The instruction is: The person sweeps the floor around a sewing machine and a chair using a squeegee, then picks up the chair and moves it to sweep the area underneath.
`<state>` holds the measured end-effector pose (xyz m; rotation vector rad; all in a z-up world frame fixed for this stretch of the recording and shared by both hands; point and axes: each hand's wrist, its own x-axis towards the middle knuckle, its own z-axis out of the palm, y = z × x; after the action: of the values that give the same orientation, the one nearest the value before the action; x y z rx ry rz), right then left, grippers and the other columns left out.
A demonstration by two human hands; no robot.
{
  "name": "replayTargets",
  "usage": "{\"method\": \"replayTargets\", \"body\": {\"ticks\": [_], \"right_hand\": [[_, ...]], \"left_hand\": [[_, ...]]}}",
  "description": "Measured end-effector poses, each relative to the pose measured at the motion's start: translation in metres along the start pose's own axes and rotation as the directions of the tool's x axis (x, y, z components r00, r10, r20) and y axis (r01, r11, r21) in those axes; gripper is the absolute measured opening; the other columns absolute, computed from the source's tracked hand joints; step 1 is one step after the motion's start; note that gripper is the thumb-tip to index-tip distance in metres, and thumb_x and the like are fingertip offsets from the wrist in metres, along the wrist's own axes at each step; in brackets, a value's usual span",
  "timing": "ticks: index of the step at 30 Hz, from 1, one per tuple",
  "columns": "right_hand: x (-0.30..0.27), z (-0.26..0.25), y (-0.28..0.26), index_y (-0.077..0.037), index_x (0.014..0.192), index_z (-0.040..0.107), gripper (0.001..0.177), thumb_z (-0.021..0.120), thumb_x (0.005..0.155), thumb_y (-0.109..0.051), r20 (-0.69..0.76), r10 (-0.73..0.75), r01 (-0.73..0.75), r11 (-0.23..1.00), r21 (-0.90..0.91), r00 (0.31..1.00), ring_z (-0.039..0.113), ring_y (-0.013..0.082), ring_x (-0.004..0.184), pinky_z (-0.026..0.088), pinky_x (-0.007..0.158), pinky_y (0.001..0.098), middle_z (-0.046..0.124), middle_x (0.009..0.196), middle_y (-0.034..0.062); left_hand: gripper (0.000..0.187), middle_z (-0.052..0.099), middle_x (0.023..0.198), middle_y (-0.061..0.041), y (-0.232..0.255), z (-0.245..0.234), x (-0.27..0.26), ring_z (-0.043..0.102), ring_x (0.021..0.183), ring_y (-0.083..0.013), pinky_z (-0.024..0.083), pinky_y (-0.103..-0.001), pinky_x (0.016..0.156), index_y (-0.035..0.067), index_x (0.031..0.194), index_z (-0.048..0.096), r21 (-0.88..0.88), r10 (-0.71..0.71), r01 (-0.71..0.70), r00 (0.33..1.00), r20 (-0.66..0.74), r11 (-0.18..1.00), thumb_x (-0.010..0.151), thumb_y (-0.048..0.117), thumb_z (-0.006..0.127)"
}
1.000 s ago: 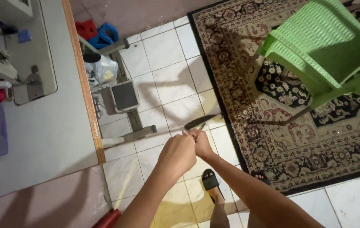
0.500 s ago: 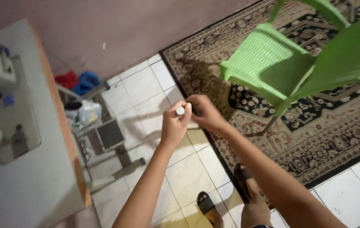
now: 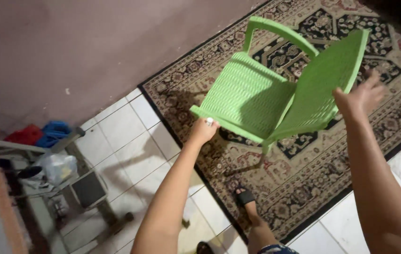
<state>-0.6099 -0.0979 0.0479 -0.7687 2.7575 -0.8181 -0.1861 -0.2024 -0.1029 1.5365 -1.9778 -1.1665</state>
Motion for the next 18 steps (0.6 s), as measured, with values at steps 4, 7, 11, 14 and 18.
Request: {"method": "replayTargets", "body": {"ticks": [4, 7, 11, 14, 18], "right_hand": [[0.04, 0.015, 0.032, 0.002, 0.154, 0.021, 0.098, 0.079, 0.081, -0.026, 0.57, 0.21, -0.435, 0.852, 0.291, 0.794, 0.047, 0.049, 0.137, 0.047, 0.105, 0.0596, 0.037, 0.153, 0.0375], [0.026, 0.017, 0.025, -0.016, 0.154, 0.016, 0.075, 0.059, 0.093, -0.019, 0.782, 0.217, -0.644, 0.711, 0.285, 0.585, 0.045, 0.0478, 0.143, 0.045, 0.104, 0.0659, 0.037, 0.155, 0.0306], [0.02, 0.011, 0.024, -0.007, 0.148, 0.029, 0.061, 0.055, 0.094, -0.015, 0.884, 0.135, -0.747, 0.601, 0.285, 0.447, 0.05, 0.0393, 0.138, 0.047, 0.108, 0.056, 0.045, 0.152, 0.0266], [0.023, 0.024, 0.038, 0.003, 0.147, 0.032, 0.06, 0.054, 0.093, -0.014, 0.922, 0.115, -0.771, 0.591, 0.235, 0.369, 0.055, 0.0385, 0.132, 0.046, 0.106, 0.0512, 0.05, 0.146, 0.0304], [0.034, 0.046, 0.065, 0.019, 0.143, 0.035, 0.059, 0.056, 0.092, -0.001, 0.917, 0.087, -0.763, 0.588, 0.269, 0.39, 0.061, 0.0373, 0.126, 0.048, 0.104, 0.0408, 0.056, 0.14, 0.0328]], "left_hand": [[0.05, 0.075, 0.08, -0.019, -0.045, 0.042, 0.023, 0.073, 0.077, -0.0365, 0.056, -0.048, 0.07, -0.001, 0.084, 0.074, 0.056, -0.191, 0.193, 0.981, -0.028, 0.98, 0.082, 0.05, 0.075], [0.066, 0.067, 0.072, -0.019, -0.068, 0.063, 0.023, 0.068, 0.069, -0.0361, 0.053, -0.051, 0.062, -0.004, 0.076, 0.067, 0.175, -0.279, 0.281, 0.96, -0.035, 0.944, 0.082, 0.06, 0.078], [0.066, 0.051, 0.058, -0.009, -0.068, 0.08, 0.028, 0.05, 0.051, -0.0241, 0.041, -0.045, 0.051, 0.001, 0.066, 0.054, 0.158, -0.503, 0.489, 0.862, 0.06, 0.858, 0.087, 0.061, 0.075], [0.062, 0.051, 0.057, -0.008, -0.061, 0.086, 0.025, 0.049, 0.05, -0.0225, 0.041, -0.043, 0.05, 0.003, 0.063, 0.054, 0.121, -0.565, 0.558, 0.825, 0.033, 0.821, 0.086, 0.056, 0.077], [0.058, 0.05, 0.058, -0.008, -0.062, 0.09, 0.021, 0.048, 0.052, -0.0235, 0.041, -0.044, 0.052, 0.003, 0.065, 0.051, 0.0, -0.619, 0.619, 0.785, 0.009, 0.785, 0.084, 0.049, 0.082]]}}
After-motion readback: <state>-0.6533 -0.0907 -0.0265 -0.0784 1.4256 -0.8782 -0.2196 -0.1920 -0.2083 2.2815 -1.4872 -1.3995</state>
